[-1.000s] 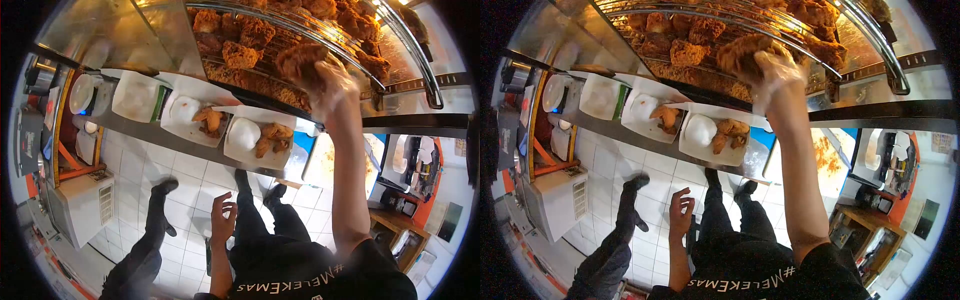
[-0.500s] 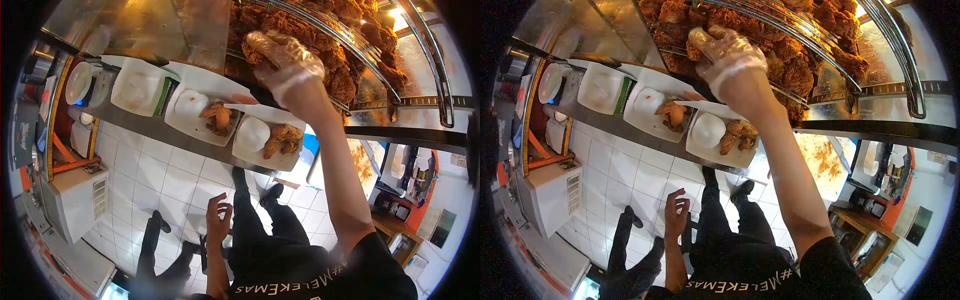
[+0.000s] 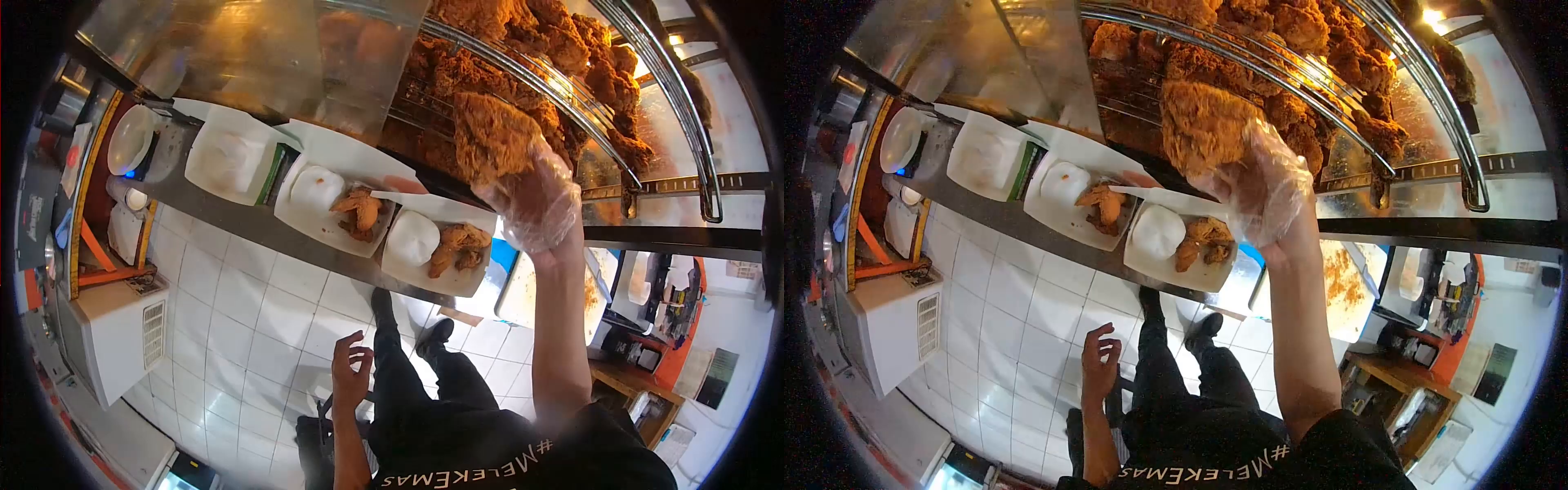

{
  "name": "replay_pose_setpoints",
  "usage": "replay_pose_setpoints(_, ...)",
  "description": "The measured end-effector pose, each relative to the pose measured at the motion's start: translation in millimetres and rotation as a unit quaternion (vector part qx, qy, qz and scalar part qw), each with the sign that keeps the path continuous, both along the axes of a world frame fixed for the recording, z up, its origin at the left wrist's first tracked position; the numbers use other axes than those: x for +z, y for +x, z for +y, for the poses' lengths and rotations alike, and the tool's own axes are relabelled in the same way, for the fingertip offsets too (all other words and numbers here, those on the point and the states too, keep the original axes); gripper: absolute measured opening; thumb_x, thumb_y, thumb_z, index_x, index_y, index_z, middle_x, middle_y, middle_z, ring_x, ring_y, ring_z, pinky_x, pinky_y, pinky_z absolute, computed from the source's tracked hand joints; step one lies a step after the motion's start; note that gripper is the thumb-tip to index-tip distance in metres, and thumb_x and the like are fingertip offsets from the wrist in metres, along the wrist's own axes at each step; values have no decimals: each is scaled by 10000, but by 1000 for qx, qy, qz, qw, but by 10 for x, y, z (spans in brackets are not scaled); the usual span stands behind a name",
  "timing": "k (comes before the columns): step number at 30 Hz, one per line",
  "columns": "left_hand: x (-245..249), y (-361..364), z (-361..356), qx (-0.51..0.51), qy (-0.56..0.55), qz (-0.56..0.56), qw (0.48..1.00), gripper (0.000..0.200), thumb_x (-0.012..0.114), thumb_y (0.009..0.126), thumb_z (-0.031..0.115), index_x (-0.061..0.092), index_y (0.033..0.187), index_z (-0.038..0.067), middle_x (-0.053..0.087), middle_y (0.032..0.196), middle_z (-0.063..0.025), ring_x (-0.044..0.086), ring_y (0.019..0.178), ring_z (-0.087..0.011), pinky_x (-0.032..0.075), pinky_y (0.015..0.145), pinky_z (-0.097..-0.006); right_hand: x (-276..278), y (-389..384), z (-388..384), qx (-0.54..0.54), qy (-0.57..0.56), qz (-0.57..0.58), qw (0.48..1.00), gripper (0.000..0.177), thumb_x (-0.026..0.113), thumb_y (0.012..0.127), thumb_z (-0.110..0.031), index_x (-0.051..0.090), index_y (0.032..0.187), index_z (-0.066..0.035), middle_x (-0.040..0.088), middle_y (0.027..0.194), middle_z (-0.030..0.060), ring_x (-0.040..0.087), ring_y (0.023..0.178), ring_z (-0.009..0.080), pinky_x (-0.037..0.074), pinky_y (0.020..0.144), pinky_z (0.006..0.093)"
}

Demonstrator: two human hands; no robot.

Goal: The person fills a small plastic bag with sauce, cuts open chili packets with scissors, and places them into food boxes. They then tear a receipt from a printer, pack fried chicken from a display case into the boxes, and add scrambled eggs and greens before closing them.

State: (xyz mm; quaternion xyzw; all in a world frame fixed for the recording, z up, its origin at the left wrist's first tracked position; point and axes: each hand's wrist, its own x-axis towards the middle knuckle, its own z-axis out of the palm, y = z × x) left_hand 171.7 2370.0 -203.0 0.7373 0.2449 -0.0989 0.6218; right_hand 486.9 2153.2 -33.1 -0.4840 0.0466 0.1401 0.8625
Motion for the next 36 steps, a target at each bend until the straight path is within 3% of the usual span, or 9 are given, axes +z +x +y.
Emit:
replay_pose_setpoints(13,3,-328,209,73,-18,-27,997,379,708,959,65,585,1317,38,640,1237,-132,712,961,-212,594,786,-328,-558,-309,1583,271,-116,-36,955,373,672,992,-152,592,1327,-9,680,1191,145,700,1028,254,606,768,397)
replay_pose_setpoints(15,70,-458,265,96,-13,-36,995,372,702,963,57,587,1316,41,639,1240,-134,712,960,-210,594,787,-329,-565,-50,2149,269,-378,-381,800,348,614,971,-99,613,1304,0,684,1138,140,706,929,278,564,742,385)
replay_pose_setpoints(16,110,-528,299,112,-6,-12,994,355,700,962,45,591,1300,41,639,1240,-135,712,960,-211,595,792,-330,-411,4,2458,144,-532,-629,548,320,582,960,-86,623,1265,5,684,1112,152,699,911,300,549,739,396)
replay_pose_setpoints(22,-80,-1220,475,203,10,32,979,397,684,962,18,577,1343,53,645,1232,-112,699,990,-195,575,818,-324,-1295,68,3212,187,-719,-550,382,325,616,936,-168,642,1244,-71,701,1070,120,678,993,296,547,834,412)
replay_pose_setpoints(25,11,-1236,560,228,-13,52,972,428,684,960,18,564,1369,58,649,1237,-103,687,1020,-188,565,839,-326,-969,-317,2917,136,-568,-620,523,322,630,926,-167,653,1227,-54,710,1128,127,676,997,292,542,863,406)
replay_pose_setpoints(27,214,-1061,585,204,-17,25,979,442,703,944,25,564,1363,46,652,1229,-105,686,1029,-194,569,851,-338,-982,-663,2410,184,-543,-646,504,230,625,935,-81,683,1157,-56,705,1143,117,674,1046,298,545,866,387)
replay_pose_setpoints(29,424,-714,504,147,-22,-48,988,467,737,919,42,567,1354,33,657,1219,-104,684,1039,-200,570,868,-352,-829,-1039,1954,357,-439,-262,782,285,625,1019,-154,678,1281,-54,689,1290,68,638,1144,219,538,928,353)
replay_pose_setpoints(31,807,-284,343,72,-57,-77,993,570,802,873,89,537,1371,8,627,1243,-125,674,1032,-228,567,901,-372,-988,-1334,1447,291,-258,-9,921,420,652,1023,-163,591,1423,-47,647,1372,175,648,1185,308,511,1016,355)
replay_pose_setpoints(36,1352,564,-306,-5,1,-246,969,630,809,819,36,480,1355,-8,549,1224,-174,650,944,-297,569,837,-399,-500,-1570,966,26,-274,38,961,579,613,1043,-155,391,1569,-60,505,1520,195,536,1346,261,448,1119,354)
